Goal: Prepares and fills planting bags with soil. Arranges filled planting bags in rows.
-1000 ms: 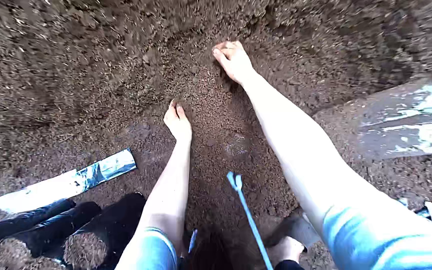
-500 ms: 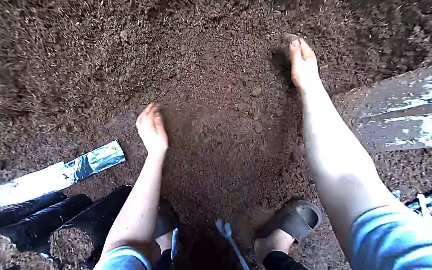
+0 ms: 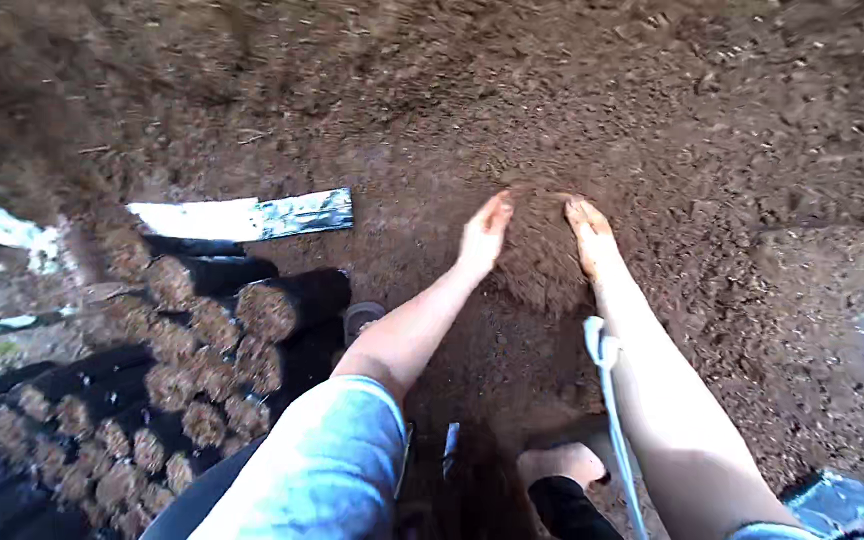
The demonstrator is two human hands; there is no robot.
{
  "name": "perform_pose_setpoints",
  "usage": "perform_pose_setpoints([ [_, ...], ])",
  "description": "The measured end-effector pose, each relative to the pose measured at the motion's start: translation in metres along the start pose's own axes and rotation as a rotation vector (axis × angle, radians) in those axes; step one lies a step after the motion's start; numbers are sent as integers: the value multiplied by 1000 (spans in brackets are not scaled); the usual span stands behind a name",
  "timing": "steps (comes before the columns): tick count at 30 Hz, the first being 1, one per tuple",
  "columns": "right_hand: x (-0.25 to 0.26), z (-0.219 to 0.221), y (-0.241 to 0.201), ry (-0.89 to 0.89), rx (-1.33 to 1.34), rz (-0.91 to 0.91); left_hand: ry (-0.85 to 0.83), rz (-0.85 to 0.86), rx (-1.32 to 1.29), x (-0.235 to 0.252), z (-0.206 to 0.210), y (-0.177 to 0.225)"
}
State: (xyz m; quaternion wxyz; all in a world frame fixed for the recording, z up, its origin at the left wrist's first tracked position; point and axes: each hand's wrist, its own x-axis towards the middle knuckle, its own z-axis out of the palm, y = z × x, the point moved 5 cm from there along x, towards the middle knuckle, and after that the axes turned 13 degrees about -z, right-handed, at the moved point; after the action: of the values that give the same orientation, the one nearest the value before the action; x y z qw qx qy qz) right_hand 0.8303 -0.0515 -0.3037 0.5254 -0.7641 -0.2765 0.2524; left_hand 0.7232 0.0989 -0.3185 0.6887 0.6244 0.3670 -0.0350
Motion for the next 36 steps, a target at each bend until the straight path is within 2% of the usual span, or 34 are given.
perform_pose_setpoints([
  [3, -34, -17, -11, -30, 1, 82, -303, -36, 50, -28, 17, 25],
  [4, -47, -26, -17, -22, -42, 98, -361, -5, 145, -32, 11, 37],
  [5, -61, -36, -24, -17, -91, 94, -323, 59, 271, -30, -3, 47],
  [7, -88, -52, -36, 11, -177, 42, -33, 70, 640, -11, -62, 60],
  [9, -112, -60, -47, 102, -188, 54, 285, -172, 919, 5, -141, 58],
  [10, -121, -61, -49, 157, -174, 84, 386, -294, 963, 8, -176, 52],
  [12, -129, -54, -53, 230, -133, 151, 502, -497, 990, 5, -226, 31],
  [14, -131, -40, -62, 291, -79, 168, 535, -613, 1008, 0, -242, 14],
  [19, -136, 2, -101, 367, -30, 138, 432, -662, 1120, -27, -210, 1],
  [22, -131, 27, -118, 305, -58, 141, 300, -567, 1072, -51, -166, 31],
  [24, -124, 48, -122, 230, -4, 190, 119, -444, 1066, -64, -130, 43],
  [26, -120, 69, -119, 184, 130, 304, -97, -294, 947, -72, -90, 50],
  [28, -122, 83, -121, 239, 325, 382, -276, -188, 705, -91, -52, 54],
  [29, -122, 86, -125, 302, 413, 389, -327, -182, 589, -101, -39, 57],
  [31, -126, 84, -130, 376, 501, 376, -312, -240, 424, -119, -29, 57],
  [33, -132, 74, -136, 327, 410, 358, -252, -217, 444, -126, -34, 65],
  [36, -142, 53, -139, 205, -37, 439, -293, 56, 910, -135, -40, 94],
])
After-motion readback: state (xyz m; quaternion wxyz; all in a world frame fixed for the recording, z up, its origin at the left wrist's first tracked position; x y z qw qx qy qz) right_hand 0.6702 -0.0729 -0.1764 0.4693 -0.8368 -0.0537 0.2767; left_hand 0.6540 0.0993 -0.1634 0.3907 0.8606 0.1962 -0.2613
